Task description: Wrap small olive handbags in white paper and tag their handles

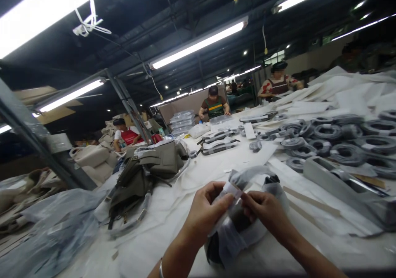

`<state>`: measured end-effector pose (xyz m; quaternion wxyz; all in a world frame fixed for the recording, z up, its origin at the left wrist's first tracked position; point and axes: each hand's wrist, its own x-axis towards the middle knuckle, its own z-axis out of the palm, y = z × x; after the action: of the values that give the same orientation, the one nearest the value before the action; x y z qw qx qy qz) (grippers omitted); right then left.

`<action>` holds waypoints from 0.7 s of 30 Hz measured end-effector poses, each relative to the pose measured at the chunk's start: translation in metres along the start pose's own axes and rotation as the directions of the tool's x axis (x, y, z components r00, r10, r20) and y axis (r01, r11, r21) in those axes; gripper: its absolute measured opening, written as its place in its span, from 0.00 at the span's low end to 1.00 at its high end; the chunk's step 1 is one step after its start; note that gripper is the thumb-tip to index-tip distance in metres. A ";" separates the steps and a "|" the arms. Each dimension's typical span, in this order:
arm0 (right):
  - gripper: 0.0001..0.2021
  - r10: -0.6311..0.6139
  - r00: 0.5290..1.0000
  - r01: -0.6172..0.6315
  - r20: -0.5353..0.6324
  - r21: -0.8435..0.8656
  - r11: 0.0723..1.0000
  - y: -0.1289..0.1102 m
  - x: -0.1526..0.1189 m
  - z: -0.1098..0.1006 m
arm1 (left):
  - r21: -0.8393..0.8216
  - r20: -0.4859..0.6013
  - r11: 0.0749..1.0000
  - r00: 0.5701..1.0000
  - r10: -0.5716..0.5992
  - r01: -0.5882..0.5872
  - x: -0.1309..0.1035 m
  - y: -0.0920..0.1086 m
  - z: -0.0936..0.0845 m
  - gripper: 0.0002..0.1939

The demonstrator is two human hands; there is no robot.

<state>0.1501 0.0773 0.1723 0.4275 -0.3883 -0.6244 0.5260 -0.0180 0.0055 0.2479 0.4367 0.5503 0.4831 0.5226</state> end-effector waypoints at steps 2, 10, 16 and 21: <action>0.22 -0.003 0.999 0.006 -0.035 0.083 0.997 -0.004 -0.010 -0.002 | 0.005 -0.050 1.000 0.999 -0.005 0.005 0.003 -0.001 -0.002 0.23; 0.41 -0.033 0.999 0.032 -0.006 0.503 0.864 -0.039 -0.033 0.012 | 0.204 -0.087 0.978 0.994 0.068 -0.049 0.001 -0.008 0.005 0.26; 0.37 -0.024 0.998 0.049 -0.055 0.531 0.846 -0.049 -0.023 0.023 | 0.369 -0.051 0.924 0.990 0.134 -0.105 -0.006 -0.005 0.009 0.25; 0.30 -0.132 0.986 0.088 0.107 0.341 0.936 -0.036 -0.017 0.001 | 0.497 -0.068 0.865 0.991 0.115 -0.067 -0.006 -0.015 -0.011 0.28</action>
<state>0.1534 0.0563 0.2057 0.4751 -0.2398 -0.5727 0.6236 -0.0304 0.0011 0.2333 0.2329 0.6403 0.5943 0.4273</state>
